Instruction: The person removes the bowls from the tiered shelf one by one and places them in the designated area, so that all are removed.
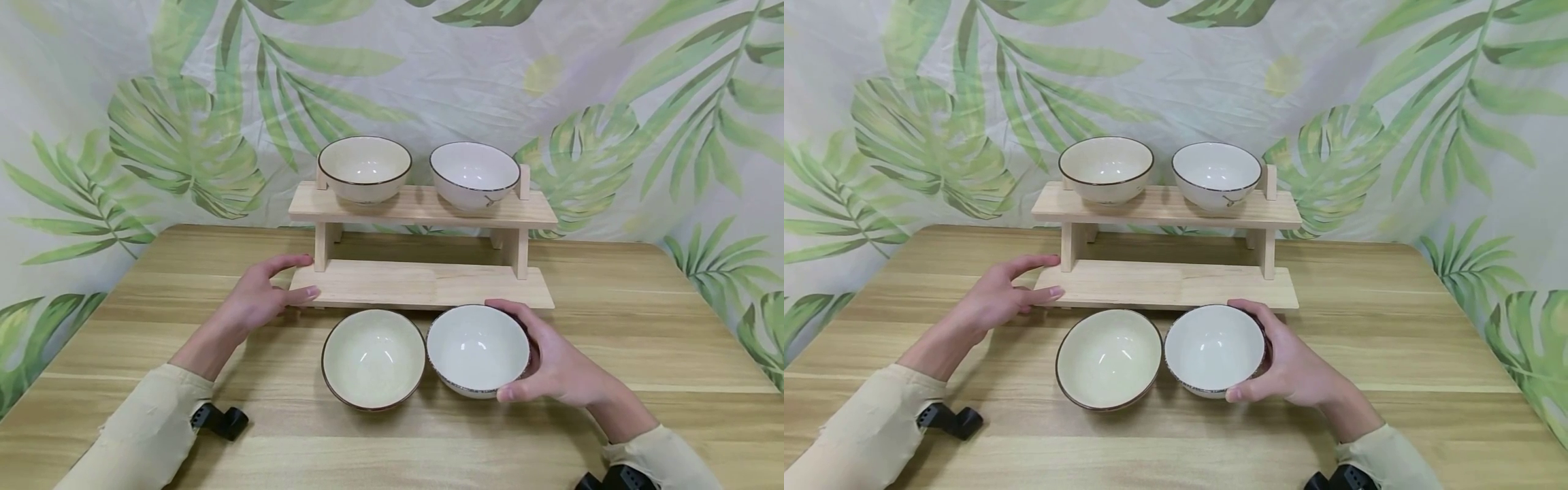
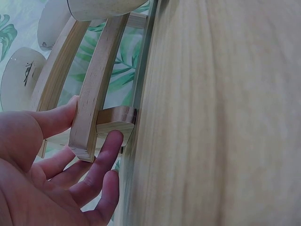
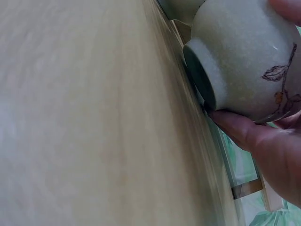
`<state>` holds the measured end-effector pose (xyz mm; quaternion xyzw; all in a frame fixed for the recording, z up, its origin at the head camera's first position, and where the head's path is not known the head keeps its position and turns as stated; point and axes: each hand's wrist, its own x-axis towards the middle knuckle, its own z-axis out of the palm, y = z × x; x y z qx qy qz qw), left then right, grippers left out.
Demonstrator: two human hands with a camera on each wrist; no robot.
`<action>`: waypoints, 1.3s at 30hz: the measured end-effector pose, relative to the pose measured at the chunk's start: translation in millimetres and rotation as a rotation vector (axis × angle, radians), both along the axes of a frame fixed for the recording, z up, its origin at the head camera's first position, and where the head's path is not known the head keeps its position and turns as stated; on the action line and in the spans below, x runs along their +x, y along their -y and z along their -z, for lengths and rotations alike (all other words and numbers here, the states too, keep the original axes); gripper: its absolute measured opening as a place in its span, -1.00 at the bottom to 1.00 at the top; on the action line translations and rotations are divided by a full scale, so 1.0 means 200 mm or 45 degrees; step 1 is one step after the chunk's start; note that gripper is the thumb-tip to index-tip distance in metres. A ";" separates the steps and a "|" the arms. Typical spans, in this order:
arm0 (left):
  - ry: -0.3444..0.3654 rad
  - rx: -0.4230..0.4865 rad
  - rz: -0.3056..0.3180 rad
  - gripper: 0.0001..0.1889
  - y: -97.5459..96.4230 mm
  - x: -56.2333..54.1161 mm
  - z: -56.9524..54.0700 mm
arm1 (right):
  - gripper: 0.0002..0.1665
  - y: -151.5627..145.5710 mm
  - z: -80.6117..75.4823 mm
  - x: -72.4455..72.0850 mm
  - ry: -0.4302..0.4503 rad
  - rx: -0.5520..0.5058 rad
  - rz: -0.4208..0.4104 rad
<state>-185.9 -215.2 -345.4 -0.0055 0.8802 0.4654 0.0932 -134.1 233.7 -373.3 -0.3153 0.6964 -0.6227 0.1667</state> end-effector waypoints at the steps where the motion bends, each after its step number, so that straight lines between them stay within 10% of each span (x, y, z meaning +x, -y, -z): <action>1: 0.001 0.000 0.000 -0.24 0.00 0.00 0.00 | 0.28 0.00 0.00 0.00 0.000 0.007 0.001; 39: -0.006 -0.006 0.008 -0.24 0.00 -0.01 0.00 | 0.43 -0.03 -0.07 0.03 -0.163 0.469 0.124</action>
